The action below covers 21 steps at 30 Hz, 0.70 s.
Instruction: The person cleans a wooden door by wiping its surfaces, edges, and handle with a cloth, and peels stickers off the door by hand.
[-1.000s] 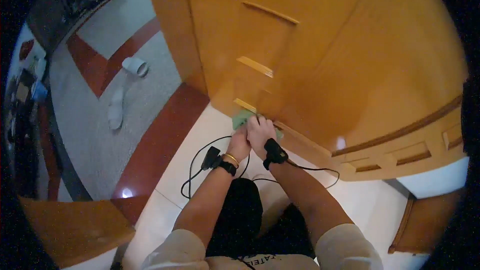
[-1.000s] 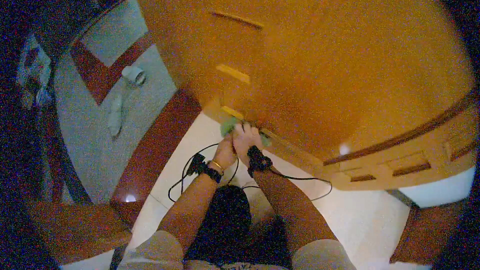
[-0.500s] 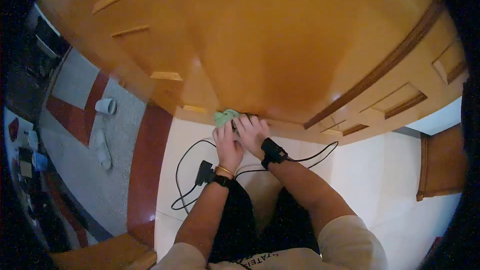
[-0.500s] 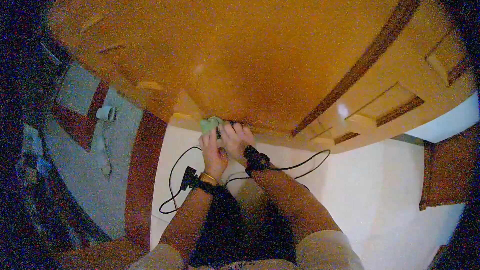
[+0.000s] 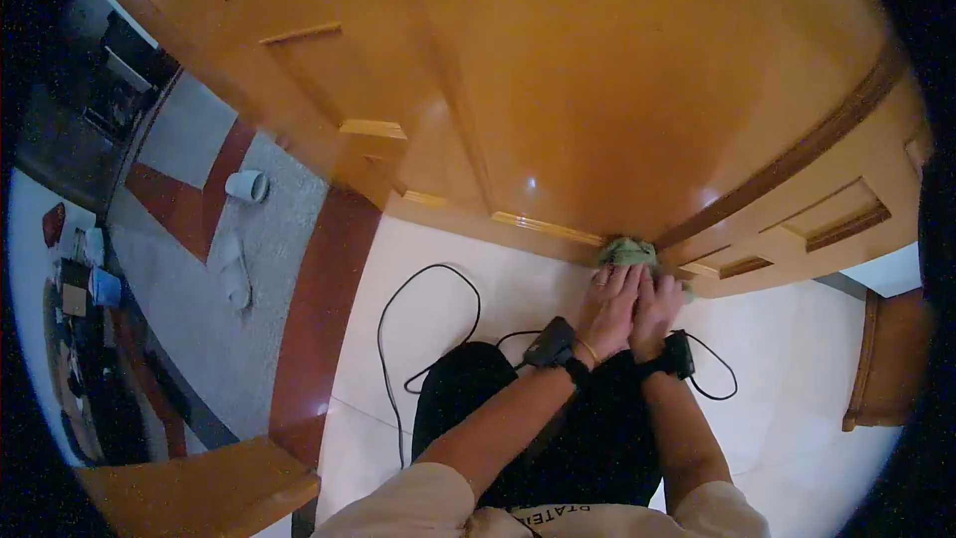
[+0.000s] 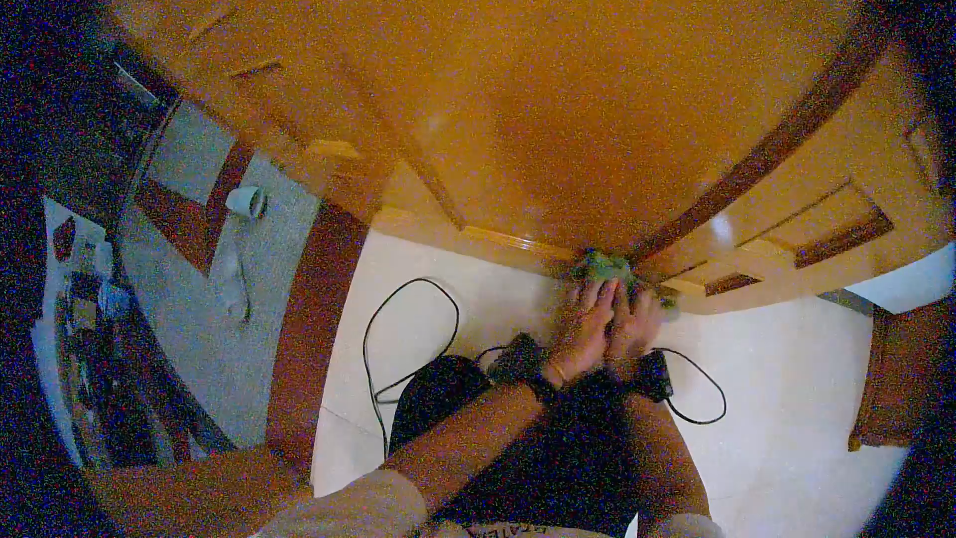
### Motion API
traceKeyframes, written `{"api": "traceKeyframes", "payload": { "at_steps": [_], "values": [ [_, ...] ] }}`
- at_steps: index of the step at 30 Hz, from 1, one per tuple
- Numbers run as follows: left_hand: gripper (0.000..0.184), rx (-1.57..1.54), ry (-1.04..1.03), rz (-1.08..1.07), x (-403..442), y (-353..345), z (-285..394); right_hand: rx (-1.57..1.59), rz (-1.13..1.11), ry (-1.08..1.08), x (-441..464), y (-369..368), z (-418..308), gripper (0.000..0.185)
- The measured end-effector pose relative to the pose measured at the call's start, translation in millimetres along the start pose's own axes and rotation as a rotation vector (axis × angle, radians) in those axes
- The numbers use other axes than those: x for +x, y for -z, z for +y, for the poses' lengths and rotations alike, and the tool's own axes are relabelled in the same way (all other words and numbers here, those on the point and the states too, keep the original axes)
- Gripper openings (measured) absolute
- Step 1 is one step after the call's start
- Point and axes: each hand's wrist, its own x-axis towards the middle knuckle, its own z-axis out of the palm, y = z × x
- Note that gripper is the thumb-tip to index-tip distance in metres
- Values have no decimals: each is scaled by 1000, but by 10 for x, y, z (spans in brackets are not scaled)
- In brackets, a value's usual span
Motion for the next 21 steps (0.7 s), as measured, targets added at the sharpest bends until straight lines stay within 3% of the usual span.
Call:
{"api": "traceKeyframes", "payload": {
  "at_steps": [2, 4, 7, 9, 12, 14, 15, 16, 17, 20, 21],
  "values": [
    [55, 68, -105, -26, -34, 157, -254, 89, 23, 46, 7, -227, -96, 39],
    [55, 146, -74, -25, -128, 350, -515, 179, 17, 109, 28, -520, -186, 37],
    [56, 145, 206, -95, -108, 740, -859, 234, 5, 247, 389, -505, -757, 37],
    [48, 221, 106, 76, -155, 958, -1115, 289, -46, 298, 553, -570, -1109, 40],
    [56, 186, 220, 291, -275, 1163, -1397, 423, -151, 324, 715, -850, -1613, 42],
    [53, -132, 258, 570, -337, 1211, -1670, 465, -344, 352, 785, -1140, -1865, 46],
    [46, -524, 401, 723, -352, 1274, -1767, 503, -377, 389, 799, -1271, -1953, 47],
    [39, -929, 546, 859, -368, 1303, -1878, 563, -280, 474, 771, -1392, -2004, 46],
    [37, -979, 701, 931, -257, 1358, -1771, 628, -183, 561, 717, -1531, -1995, 46],
    [45, -1562, 718, 637, -397, 1117, -2355, 413, 1, 570, 508, -2093, -1886, 56],
    [46, -1669, 868, 671, -329, 1004, -2346, 301, 26, 646, 570, -1780, -1691, 54]
  ]
}}
